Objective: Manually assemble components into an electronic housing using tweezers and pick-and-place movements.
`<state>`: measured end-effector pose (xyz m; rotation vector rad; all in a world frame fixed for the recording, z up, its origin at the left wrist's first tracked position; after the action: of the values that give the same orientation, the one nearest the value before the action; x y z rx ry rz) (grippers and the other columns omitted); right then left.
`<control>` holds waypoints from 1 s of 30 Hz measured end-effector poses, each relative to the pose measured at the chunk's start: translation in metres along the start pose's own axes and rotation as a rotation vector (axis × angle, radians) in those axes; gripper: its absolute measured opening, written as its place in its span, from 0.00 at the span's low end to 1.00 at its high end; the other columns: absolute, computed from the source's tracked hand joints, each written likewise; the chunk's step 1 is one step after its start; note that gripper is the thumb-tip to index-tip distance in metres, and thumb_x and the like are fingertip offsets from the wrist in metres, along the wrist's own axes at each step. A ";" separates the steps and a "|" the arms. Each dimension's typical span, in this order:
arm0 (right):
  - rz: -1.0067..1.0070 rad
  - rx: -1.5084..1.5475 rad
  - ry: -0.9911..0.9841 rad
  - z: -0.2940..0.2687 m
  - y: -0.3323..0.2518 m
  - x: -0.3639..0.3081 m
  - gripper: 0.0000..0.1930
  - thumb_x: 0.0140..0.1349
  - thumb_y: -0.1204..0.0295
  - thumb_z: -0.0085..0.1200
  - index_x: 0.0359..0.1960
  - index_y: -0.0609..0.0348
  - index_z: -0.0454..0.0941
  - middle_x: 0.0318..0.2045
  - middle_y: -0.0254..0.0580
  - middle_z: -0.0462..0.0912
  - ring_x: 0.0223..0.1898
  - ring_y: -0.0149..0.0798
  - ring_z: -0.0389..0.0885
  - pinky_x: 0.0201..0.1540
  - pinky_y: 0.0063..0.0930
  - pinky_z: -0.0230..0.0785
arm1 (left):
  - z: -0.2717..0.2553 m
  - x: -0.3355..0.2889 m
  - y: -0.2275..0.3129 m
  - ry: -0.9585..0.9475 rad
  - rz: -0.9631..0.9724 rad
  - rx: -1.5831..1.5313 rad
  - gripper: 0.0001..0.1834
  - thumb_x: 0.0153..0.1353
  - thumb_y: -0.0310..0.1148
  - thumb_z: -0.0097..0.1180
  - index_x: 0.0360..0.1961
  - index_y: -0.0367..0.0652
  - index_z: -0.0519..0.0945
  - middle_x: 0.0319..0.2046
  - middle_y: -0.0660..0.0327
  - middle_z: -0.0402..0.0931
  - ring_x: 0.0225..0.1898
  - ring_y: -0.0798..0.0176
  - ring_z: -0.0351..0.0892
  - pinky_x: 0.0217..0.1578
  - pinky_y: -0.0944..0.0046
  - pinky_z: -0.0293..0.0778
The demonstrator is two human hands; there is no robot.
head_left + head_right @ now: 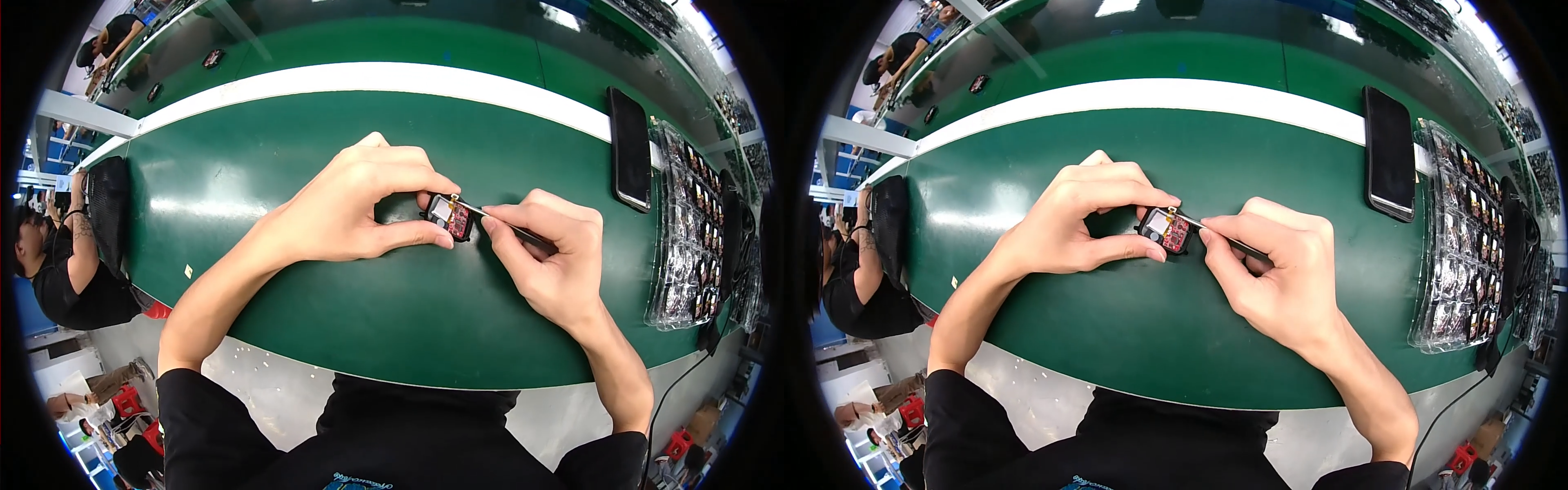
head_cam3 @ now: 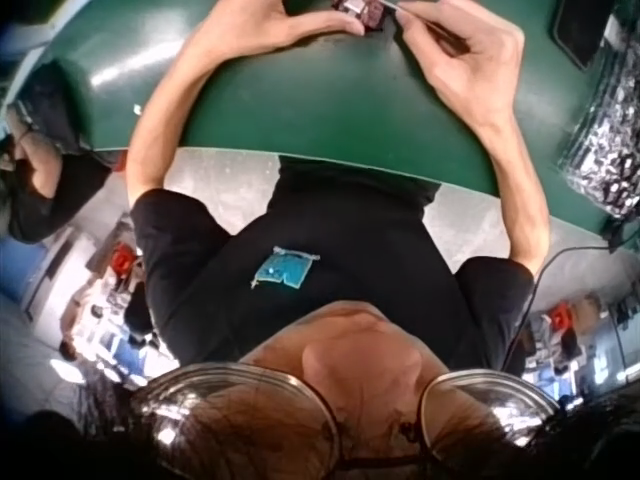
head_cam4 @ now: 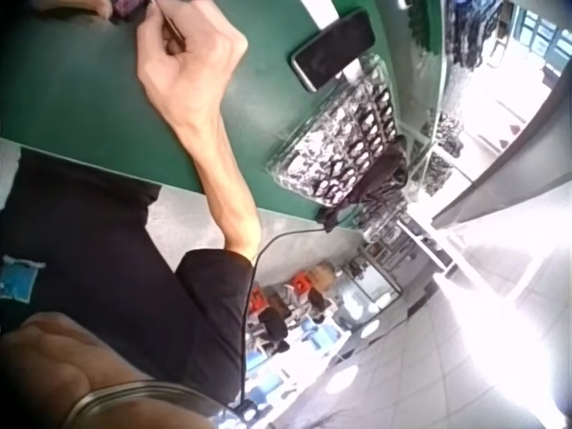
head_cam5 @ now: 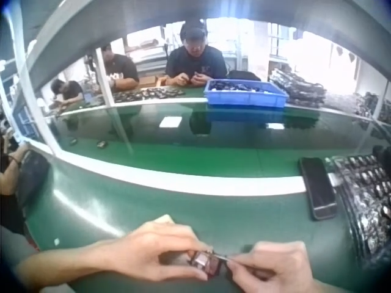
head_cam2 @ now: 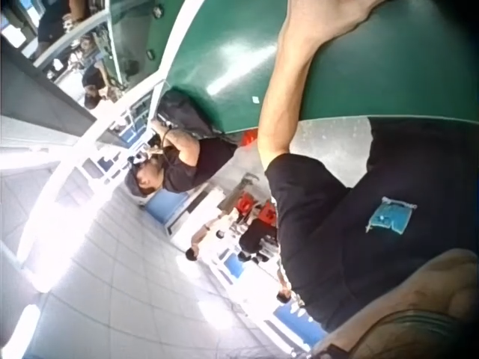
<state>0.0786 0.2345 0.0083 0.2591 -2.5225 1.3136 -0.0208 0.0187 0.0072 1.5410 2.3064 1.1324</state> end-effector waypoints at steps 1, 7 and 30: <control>0.006 0.005 -0.003 0.001 0.001 0.000 0.06 0.61 0.83 0.73 0.40 0.64 0.94 0.20 0.35 0.78 0.16 0.26 0.70 0.20 0.27 0.57 | 0.001 -0.001 0.000 -0.005 -0.006 -0.004 0.28 0.54 0.39 0.87 0.56 0.46 0.93 0.36 0.65 0.89 0.38 0.63 0.86 0.46 0.60 0.68; -0.027 -0.012 0.033 -0.004 0.001 -0.001 0.09 0.59 0.83 0.74 0.41 0.63 0.95 0.20 0.33 0.78 0.16 0.25 0.68 0.20 0.27 0.56 | 0.000 0.002 0.005 0.060 -0.071 -0.051 0.27 0.52 0.39 0.88 0.53 0.46 0.93 0.32 0.67 0.84 0.29 0.66 0.70 0.40 0.63 0.65; 0.017 0.092 -0.038 -0.005 0.002 0.001 0.08 0.62 0.85 0.72 0.42 0.67 0.95 0.20 0.36 0.79 0.18 0.24 0.68 0.22 0.27 0.55 | -0.006 0.001 -0.009 -0.077 -0.040 -0.090 0.28 0.51 0.39 0.87 0.54 0.44 0.93 0.37 0.65 0.88 0.29 0.65 0.71 0.40 0.62 0.61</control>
<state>0.0785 0.2392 0.0098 0.2844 -2.5041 1.4466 -0.0308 0.0151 0.0058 1.4736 2.1951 1.1305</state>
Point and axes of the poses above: each hand's wrist, its own x-axis towards the middle knuckle, its own z-axis out of the palm, y = z × x, the point moved 4 cm from there along x, towards the middle knuckle
